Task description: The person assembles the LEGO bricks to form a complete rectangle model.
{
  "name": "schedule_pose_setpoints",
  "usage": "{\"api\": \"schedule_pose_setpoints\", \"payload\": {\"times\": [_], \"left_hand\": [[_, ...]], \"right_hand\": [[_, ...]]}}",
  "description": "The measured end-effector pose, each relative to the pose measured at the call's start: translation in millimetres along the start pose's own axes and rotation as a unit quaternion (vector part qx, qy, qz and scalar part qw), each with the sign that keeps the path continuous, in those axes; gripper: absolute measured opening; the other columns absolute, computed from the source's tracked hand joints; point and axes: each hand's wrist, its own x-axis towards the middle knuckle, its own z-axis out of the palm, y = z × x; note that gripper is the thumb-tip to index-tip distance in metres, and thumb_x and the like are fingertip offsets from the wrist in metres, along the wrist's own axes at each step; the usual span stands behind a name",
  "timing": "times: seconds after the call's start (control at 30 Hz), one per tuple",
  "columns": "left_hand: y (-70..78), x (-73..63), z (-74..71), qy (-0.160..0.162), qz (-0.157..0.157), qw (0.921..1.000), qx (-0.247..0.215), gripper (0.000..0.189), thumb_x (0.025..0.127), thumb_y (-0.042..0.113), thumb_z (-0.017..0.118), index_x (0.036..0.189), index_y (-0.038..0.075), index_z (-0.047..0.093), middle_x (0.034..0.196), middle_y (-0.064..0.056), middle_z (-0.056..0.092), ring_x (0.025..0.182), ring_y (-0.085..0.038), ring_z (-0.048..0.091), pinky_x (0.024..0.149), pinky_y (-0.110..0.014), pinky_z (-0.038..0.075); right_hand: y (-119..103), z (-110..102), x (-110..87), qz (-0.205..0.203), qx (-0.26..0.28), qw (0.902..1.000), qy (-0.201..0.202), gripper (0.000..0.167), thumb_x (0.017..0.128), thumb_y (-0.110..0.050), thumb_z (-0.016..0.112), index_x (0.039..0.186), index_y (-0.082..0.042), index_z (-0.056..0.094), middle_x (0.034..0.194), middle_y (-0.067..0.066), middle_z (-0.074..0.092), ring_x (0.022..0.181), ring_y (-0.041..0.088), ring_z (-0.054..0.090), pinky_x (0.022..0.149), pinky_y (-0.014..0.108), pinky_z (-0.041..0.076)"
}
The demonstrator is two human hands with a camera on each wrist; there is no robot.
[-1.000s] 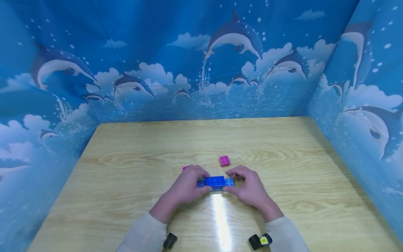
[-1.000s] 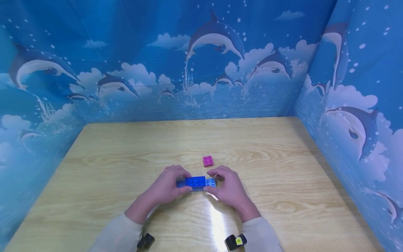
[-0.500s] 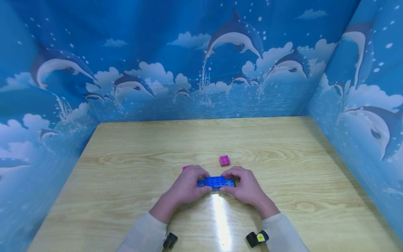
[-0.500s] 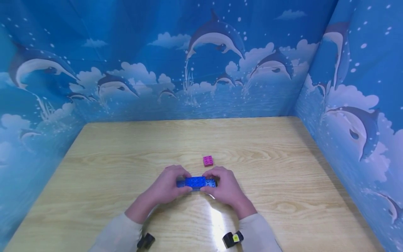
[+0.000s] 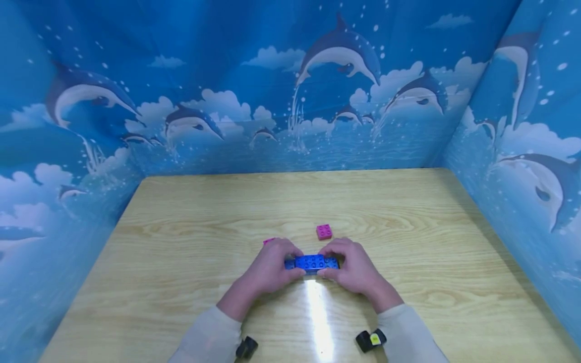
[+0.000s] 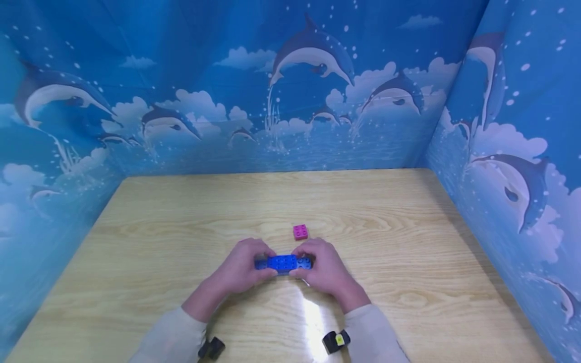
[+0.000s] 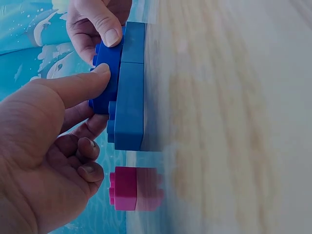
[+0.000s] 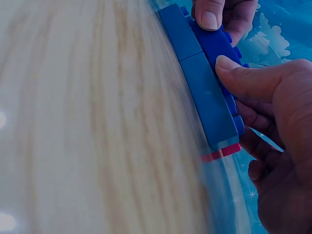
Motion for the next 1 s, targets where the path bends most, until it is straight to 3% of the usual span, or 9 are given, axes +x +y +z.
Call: {"api": "schedule_pose_setpoints", "payload": {"times": [0.5,0.77,1.0], "left_hand": [[-2.1,0.2,8.6,0.021,0.016,0.9996,-0.008,0.033,0.079,0.023,0.086,0.105,0.006,0.074,0.097,0.001,0.067,0.092,-0.015,0.061,0.085,-0.036,0.050],[-6.0,-4.8,9.1,0.019,-0.021,0.9986,-0.044,0.039,0.080,0.025,0.085,0.111,0.006,0.070,0.102,0.001,0.065,0.095,-0.015,0.061,0.087,-0.035,0.051],[-11.4,-10.0,3.4,0.025,-0.040,0.9982,-0.037,0.042,0.077,0.023,0.087,0.111,0.006,0.070,0.101,0.001,0.065,0.096,-0.018,0.061,0.089,-0.038,0.051]], "right_hand": [[4.5,1.1,-2.2,-0.021,-0.037,0.9990,0.014,0.038,0.069,-0.026,0.093,0.102,-0.019,0.074,0.098,-0.012,0.065,0.094,0.010,0.059,0.087,0.041,0.050],[2.4,0.7,-1.9,-0.005,-0.035,0.9994,0.002,0.039,0.070,-0.027,0.092,0.103,-0.019,0.074,0.098,-0.014,0.065,0.094,0.010,0.058,0.087,0.039,0.049],[1.5,0.3,-1.0,0.013,-0.029,0.9995,-0.001,0.040,0.068,-0.026,0.093,0.103,-0.021,0.074,0.099,-0.014,0.065,0.094,0.011,0.058,0.090,0.040,0.048]]}}
